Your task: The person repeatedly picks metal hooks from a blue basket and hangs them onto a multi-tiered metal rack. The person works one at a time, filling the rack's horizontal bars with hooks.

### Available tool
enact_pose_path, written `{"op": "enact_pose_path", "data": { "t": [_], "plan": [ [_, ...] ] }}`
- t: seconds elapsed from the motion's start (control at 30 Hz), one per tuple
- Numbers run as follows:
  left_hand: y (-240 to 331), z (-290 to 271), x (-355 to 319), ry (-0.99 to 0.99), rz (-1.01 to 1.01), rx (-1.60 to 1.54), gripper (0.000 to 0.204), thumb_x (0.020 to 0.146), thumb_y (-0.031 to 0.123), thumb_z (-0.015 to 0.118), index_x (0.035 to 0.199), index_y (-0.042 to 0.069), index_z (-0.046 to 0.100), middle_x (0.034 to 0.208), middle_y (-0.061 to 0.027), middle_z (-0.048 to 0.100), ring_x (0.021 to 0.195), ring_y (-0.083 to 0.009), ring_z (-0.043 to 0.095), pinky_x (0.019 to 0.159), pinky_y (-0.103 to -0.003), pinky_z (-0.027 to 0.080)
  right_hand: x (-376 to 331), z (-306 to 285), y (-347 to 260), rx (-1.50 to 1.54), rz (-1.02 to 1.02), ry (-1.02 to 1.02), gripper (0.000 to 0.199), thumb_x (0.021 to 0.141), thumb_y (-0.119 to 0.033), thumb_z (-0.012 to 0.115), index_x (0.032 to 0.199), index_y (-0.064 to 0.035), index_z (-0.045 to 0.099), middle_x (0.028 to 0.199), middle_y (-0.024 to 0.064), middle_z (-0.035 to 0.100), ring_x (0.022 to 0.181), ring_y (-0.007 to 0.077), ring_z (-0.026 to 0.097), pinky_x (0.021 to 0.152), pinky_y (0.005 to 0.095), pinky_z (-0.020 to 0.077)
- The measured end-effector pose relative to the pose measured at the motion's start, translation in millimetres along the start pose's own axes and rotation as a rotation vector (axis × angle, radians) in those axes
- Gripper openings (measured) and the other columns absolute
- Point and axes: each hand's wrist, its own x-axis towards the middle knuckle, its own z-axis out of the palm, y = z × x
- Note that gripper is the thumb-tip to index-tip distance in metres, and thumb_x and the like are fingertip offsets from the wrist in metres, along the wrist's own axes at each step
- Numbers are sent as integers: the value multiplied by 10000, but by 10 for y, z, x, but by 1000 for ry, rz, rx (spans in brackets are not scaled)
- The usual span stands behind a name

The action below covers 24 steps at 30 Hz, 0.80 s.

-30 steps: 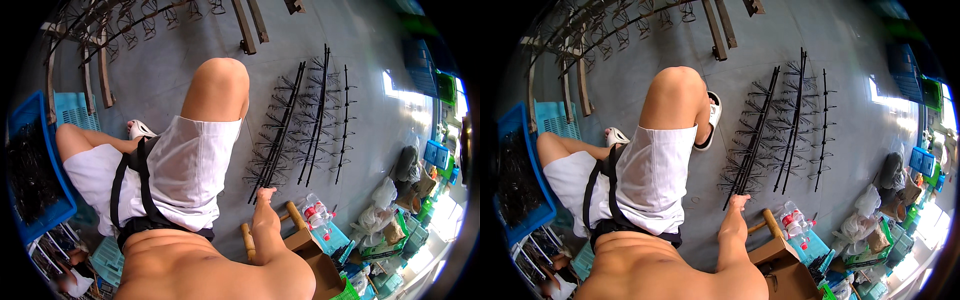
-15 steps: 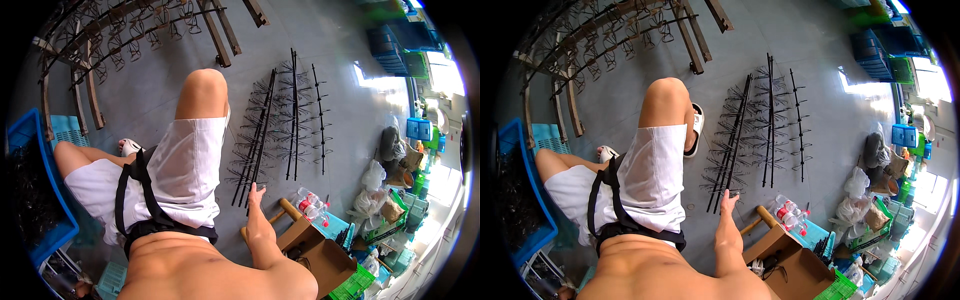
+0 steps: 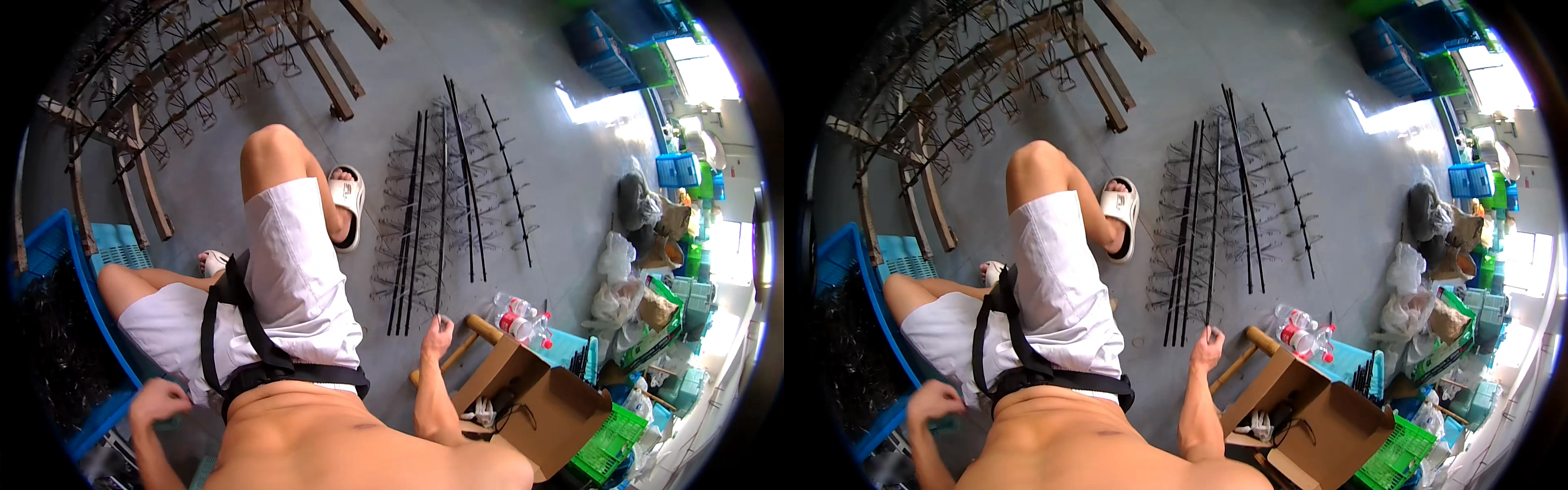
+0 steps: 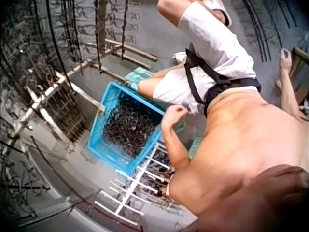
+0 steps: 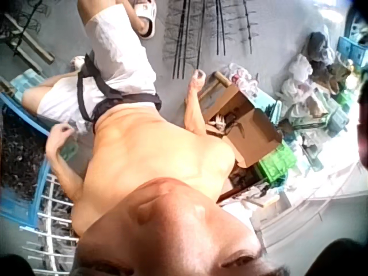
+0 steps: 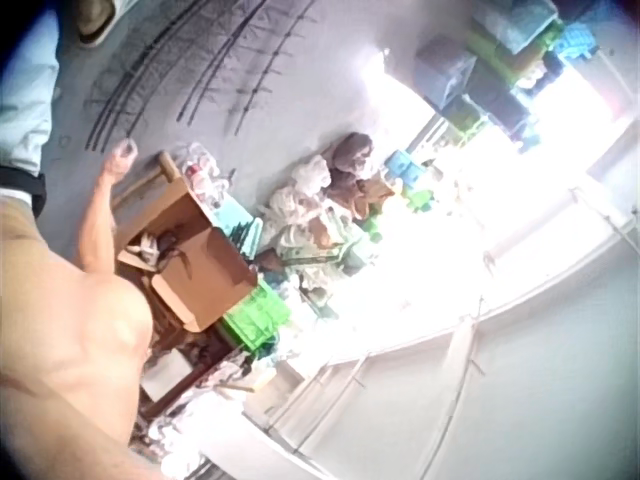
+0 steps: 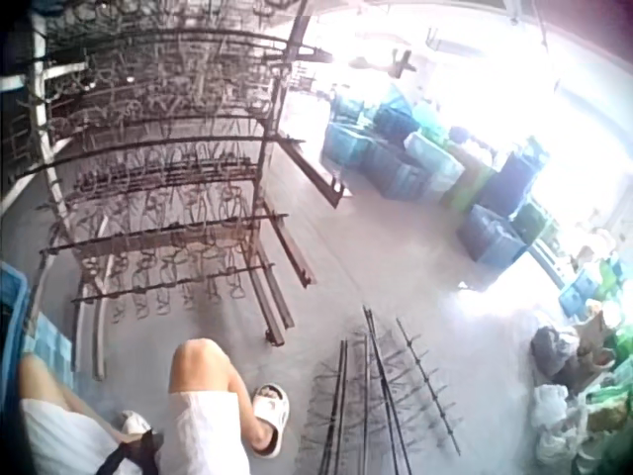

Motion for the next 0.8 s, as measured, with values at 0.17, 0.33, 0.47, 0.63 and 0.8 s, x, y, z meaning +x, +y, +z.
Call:
{"op": "enact_pose_path", "data": {
  "t": [0.17,0.33,0.47,0.63,0.8],
  "plan": [
    [1093,-801,-172,361,275,-197,139,762,115,635,697,-7,618,546,-25,579,500,-79,561,455,-239,419,79,-750,189,-7,-87,-15,178,849,-254,598,961,-117,610,667,74,624,584,201,587,581,335,472],
    [1851,-1488,334,534,882,-209,160,815,123,549,856,-4,637,658,4,544,517,-72,462,466,-211,375,415,-2360,-325,-230,-504,269,192,818,-149,625,993,-69,617,591,71,590,506,133,505,509,308,435],
    [2285,-1954,473,216,882,-393,421,812,107,525,1226,31,506,748,-2,538,633,-62,484,537,-204,384,330,-3077,-1306,-229,-750,317,291,767,-109,647,1040,-10,622,620,85,578,489,165,492,485,303,408],
    [1929,-2301,879,80,1115,-664,471,867,207,566,1310,92,451,1025,-81,587,544,-38,406,452,-183,335,446,-3177,-2399,-143,-1180,169,311,737,-66,642,1037,13,617,596,19,485,500,93,378,460,253,308],
    [1094,-2084,1011,-191,1476,-1378,501,903,346,553,1308,65,460,1043,-99,612,457,-41,385,407,-180,352,617,-2439,-3729,-99,-1168,-332,256,689,-36,619,942,4,632,542,14,436,478,81,359,450,251,301]
  ]
}}
